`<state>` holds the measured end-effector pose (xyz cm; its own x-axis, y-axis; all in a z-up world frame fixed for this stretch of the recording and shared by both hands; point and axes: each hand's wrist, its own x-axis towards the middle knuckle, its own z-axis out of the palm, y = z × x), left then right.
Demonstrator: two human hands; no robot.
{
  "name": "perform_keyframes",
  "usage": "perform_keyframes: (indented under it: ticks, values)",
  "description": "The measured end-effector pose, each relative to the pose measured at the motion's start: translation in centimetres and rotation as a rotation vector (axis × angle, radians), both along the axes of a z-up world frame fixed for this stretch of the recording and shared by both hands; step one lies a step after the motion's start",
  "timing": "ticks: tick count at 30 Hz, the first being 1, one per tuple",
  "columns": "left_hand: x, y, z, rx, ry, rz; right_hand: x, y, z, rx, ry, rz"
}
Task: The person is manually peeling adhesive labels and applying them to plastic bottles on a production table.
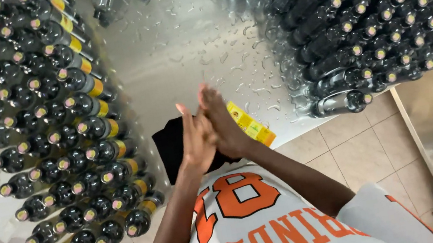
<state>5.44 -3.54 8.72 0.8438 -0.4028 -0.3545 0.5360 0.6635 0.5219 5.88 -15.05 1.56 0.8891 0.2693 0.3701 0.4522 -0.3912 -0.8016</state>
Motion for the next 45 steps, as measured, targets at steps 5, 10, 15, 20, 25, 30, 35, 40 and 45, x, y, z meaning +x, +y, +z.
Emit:
perform_keyframes:
  ticks: [5,10,15,20,25,30,35,40,45]
  values:
    - [4.7,-1.2,-16.6,0.597,-1.008,0.366,-2.5,2.2,4.2,0.525,0.412,0.169]
    - [-1.7,-4.6,-5.0,0.575,-0.846,0.101,1.7,-0.3,6.0,0.757,0.495,-0.074]
    - [-3.4,-3.5,-2.3,0.553,-0.789,-0.22,3.8,-2.9,2.4,1.167,0.472,-0.14]
    - [0.9,-1.7,-5.6,1.01,-0.939,0.013,-1.7,1.3,1.1,0.997,0.966,-0.176]
    - [2.4,3.0,-7.7,1.004,-0.542,0.272,1.4,-1.4,6.2,0.538,0.863,0.329]
    - [-2.2,5.8,-11.0,0.839,-0.268,0.24,18.2,-10.3,-0.8,0.043,0.174,-0.061]
    - [-6.6,6.4,-12.6,0.975,0.026,-0.206,41.1,-20.1,-8.1,-0.408,-0.219,-0.559]
    - [-6.9,6.5,-10.3,1.006,0.121,-0.238,46.5,-19.4,-8.4,-0.563,-0.104,-0.671]
    - [-6.9,6.6,-9.5,1.006,0.129,-0.172,40.8,-15.4,-6.6,-0.543,-0.245,-0.664]
